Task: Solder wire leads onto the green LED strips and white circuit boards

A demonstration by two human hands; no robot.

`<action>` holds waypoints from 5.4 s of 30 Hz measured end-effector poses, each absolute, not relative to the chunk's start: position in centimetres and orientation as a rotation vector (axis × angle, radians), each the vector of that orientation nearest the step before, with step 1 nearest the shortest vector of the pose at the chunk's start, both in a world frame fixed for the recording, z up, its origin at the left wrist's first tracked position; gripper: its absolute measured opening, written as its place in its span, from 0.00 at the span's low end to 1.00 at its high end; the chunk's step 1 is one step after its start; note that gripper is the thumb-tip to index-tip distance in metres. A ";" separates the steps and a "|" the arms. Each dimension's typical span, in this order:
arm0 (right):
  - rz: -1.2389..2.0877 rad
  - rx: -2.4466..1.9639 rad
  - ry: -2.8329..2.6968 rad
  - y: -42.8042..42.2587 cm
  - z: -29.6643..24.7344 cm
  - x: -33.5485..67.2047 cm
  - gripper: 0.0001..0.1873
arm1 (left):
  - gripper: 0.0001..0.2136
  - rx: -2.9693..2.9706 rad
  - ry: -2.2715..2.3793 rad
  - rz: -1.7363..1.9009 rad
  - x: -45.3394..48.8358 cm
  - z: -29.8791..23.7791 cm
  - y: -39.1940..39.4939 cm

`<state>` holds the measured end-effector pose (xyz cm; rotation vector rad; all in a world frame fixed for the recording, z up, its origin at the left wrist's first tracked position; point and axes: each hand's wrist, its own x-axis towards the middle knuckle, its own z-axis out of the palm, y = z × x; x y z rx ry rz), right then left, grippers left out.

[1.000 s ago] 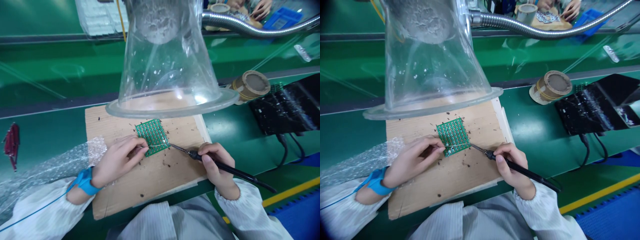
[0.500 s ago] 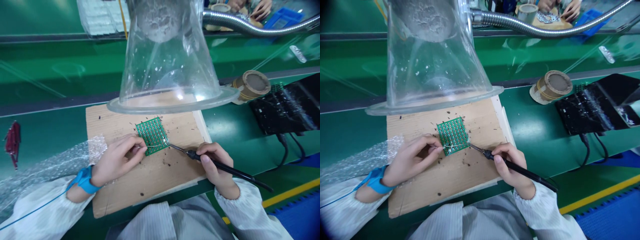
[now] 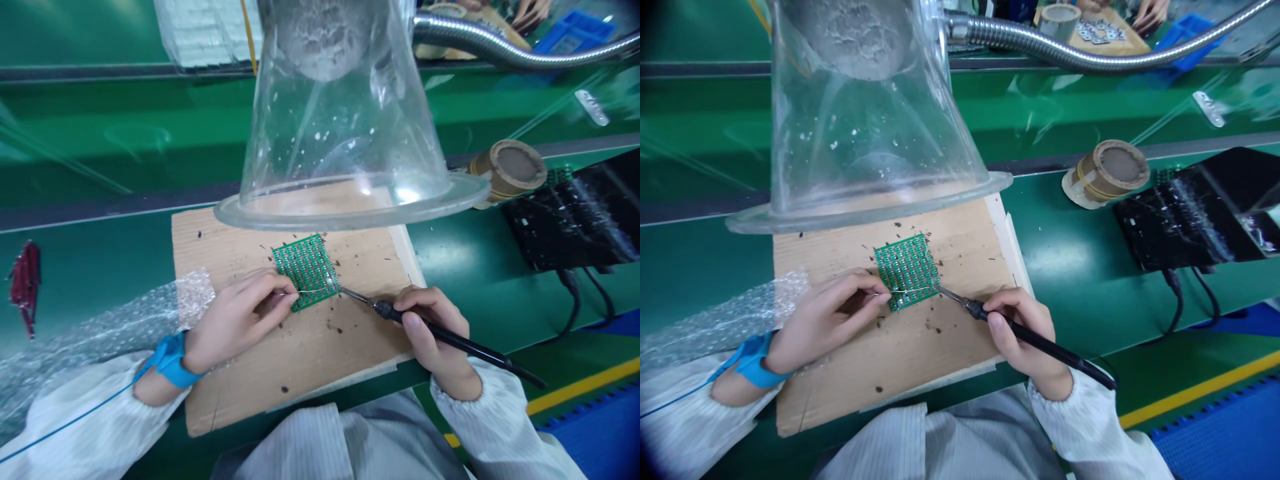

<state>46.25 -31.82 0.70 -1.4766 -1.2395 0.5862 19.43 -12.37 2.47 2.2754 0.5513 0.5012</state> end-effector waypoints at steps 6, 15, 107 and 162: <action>0.611 -1.513 -1.219 -32.1 0.1 46.3 0.04 | 0.00 2.288 0.598 0.523 19.5 2.3 -12.4; 0.585 -1.536 -1.274 -31.6 0.4 46.3 0.04 | 0.01 2.296 0.606 0.471 19.7 2.1 -12.2; 0.624 -1.508 -1.158 -28.7 0.6 46.4 0.03 | 0.15 2.427 0.504 0.352 21.2 1.9 -6.8; 0.601 -1.469 -1.066 -28.4 0.7 46.2 0.06 | 0.13 2.295 0.592 0.422 21.3 2.4 -6.5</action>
